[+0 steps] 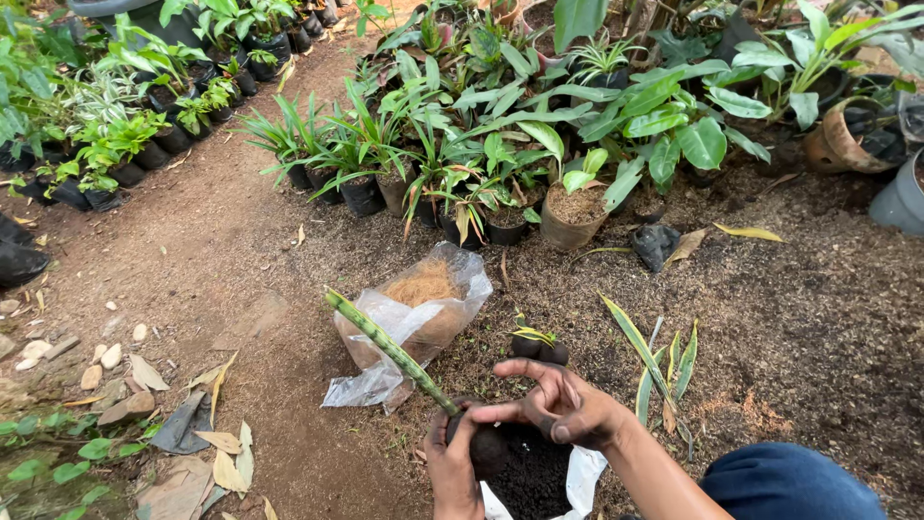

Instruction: The person holds a small plant with a long leaf and packs soil around its base by hand. The person repeatedly adds soil and presses it firmly to secure the plant in place.

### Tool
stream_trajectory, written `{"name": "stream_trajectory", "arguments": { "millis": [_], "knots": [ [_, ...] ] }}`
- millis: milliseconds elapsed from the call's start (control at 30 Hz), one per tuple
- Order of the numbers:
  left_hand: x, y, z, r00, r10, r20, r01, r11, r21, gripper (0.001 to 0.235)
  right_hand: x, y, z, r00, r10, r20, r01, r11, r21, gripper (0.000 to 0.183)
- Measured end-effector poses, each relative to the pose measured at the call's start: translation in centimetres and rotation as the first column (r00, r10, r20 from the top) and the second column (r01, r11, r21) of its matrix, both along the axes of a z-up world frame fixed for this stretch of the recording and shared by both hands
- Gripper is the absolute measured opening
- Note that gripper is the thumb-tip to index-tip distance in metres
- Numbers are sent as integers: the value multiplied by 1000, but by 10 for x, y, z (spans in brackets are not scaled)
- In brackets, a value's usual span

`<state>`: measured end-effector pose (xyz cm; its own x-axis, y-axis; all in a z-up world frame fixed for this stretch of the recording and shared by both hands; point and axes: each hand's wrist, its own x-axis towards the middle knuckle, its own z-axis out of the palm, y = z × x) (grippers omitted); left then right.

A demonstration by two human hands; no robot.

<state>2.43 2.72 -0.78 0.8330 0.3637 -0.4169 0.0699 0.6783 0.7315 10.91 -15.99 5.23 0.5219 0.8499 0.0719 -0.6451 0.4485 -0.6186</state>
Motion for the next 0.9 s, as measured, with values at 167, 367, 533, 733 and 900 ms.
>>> {"name": "stream_trajectory", "arguments": {
  "millis": [167, 367, 533, 733, 900],
  "knots": [
    [-3, -4, 4, 999, -44, 8, 42, 984, 171, 33, 10, -7, 1, 1000, 0, 17, 3, 992, -130, 105],
    [-7, -3, 14, 989, -91, 116, 75, 988, 132, 37, 12, -9, 0, 998, -46, 34, 55, 930, -364, 108],
    [-6, -5, 28, 984, -78, 162, 68, 995, 68, 50, 1, 3, -12, 1000, -9, 9, 11, 949, -315, 110],
    [-5, -2, 41, 989, -137, 45, 127, 975, 183, 61, 1, 8, -8, 981, 162, 106, -87, 858, -506, 112],
    [-5, 4, 41, 999, -26, -19, 27, 994, 101, 56, 7, 11, 11, 974, 142, 176, -25, 841, -541, 96]
  ]
}}
